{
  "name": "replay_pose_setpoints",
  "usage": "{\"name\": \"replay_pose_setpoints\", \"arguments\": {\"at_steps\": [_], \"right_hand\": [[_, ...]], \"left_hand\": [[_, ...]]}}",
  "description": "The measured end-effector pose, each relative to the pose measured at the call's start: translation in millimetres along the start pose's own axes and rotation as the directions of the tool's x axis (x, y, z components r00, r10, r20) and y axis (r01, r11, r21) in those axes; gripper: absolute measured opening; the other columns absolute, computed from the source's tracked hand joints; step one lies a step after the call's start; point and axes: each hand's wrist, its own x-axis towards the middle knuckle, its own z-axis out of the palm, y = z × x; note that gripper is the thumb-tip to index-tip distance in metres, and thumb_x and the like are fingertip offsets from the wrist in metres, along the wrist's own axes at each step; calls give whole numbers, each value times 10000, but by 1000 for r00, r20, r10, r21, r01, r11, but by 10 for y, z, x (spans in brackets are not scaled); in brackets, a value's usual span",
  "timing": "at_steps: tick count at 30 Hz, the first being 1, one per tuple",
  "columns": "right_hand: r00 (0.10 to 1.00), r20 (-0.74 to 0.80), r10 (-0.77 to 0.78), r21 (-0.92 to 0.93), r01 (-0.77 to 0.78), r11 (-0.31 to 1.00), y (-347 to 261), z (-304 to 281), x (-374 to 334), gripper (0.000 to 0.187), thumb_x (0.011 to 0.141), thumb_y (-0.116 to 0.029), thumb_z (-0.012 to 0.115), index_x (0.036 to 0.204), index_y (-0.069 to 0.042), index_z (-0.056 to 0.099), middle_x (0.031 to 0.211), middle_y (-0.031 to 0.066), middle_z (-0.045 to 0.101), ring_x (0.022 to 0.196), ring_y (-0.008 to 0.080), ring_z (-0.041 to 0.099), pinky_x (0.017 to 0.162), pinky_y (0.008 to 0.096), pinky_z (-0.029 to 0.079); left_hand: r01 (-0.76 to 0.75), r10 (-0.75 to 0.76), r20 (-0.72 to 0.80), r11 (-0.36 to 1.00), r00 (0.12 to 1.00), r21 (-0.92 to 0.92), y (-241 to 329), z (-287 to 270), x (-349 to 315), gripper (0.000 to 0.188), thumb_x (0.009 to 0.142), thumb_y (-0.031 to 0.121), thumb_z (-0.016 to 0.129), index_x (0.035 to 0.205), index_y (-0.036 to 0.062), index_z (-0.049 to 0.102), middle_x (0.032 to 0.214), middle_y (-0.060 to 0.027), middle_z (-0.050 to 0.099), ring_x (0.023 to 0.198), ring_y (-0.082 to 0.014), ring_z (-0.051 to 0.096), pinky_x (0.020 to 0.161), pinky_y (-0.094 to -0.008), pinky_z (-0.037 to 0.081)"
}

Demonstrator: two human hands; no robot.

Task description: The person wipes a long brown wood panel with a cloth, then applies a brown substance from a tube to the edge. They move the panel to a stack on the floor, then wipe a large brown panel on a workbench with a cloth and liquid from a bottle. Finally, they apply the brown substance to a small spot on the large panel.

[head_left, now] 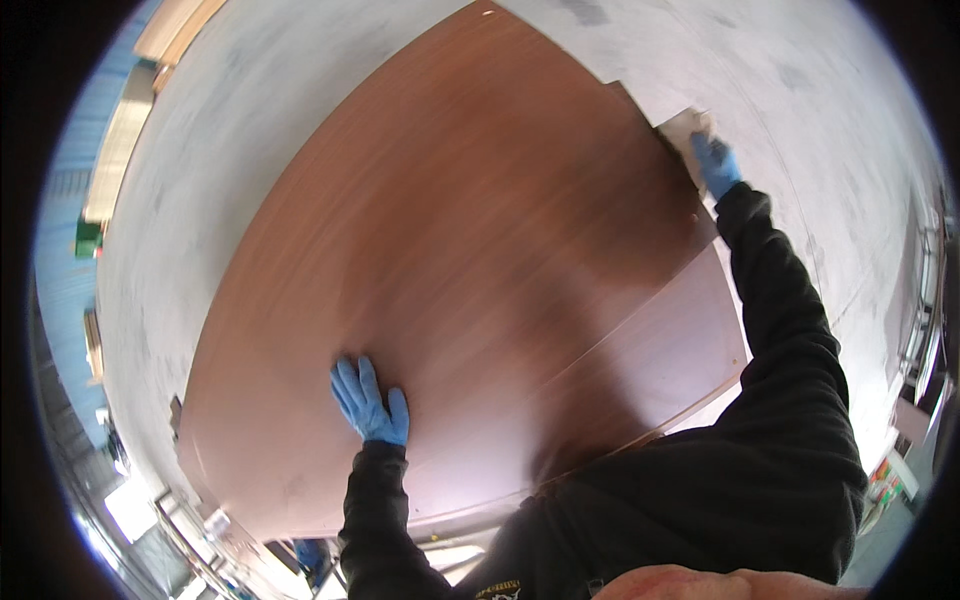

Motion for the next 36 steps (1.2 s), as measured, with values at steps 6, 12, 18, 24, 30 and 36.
{"name": "replay_pose_setpoints", "arguments": {"at_steps": [6, 12, 18, 24, 30, 36], "right_hand": [[979, 38, -199, 258, 183, 949, -119, -33, 1462, 368, 1089, -339, 568, 1208, -3, 658, 1062, 125, 679, 966, 214, 632, 876, 389, 505], [867, 374, -330, 759, -82, 646, -1336, 711, 1498, 483, 1108, -358, 554, 1425, 3, 594, 1312, 103, 677, 1159, 203, 652, 1003, 366, 523], [26, 617, -787, 317, 906, 279, -2253, 1523, -549, 462, 1032, -217, 663, 1444, -21, 594, 1532, 120, 580, 1449, 263, 504, 1211, 393, 374], [724, 112, -680, -206, 687, 697, -1652, 1507, 1315, 555, 1060, -382, 628, 1480, -22, 584, 1520, 165, 589, 1442, 298, 520, 1207, 372, 393], [922, 106, -373, -302, 387, 871, -653, 1956, 3088, 899, 917, -689, 666, 1509, -21, 556, 1563, 210, 534, 1471, 347, 471, 1221, 389, 377], [984, 171, -39, -412, 107, 905, -591, 1766, 3332, 955, 868, -700, 712, 1496, 3, 560, 1550, 208, 545, 1460, 336, 480, 1216, 386, 378]], "left_hand": [[126, -125, 17, 992, 992, -19, 209, -85, -71, 779, 826, 326, 739, 1536, 111, 503, 1627, -260, 374, 1507, -525, 307, 1229, -650, 256], [122, -124, -27, 991, 992, -61, 284, -184, -63, 806, 795, 315, 784, 1523, 119, 498, 1593, -261, 393, 1467, -542, 348, 1208, -635, 314], [134, -136, -49, 990, 989, -38, 273, -210, -117, 814, 812, 344, 771, 1540, 120, 482, 1595, -260, 399, 1481, -518, 355, 1213, -628, 313], [148, -152, -48, 986, 987, -71, 279, -240, -187, 833, 807, 345, 784, 1548, 127, 472, 1594, -259, 405, 1474, -512, 376, 1207, -631, 326], [109, -117, -114, 991, 987, -80, 265, -262, -173, 850, 778, 351, 796, 1534, 114, 490, 1552, -271, 449, 1446, -514, 414, 1186, -636, 351], [120, -124, -72, 991, 990, -54, 214, -332, -165, 782, 837, 408, 777, 1517, 111, 528, 1562, -263, 449, 1459, -504, 412, 1211, -606, 346]]}}
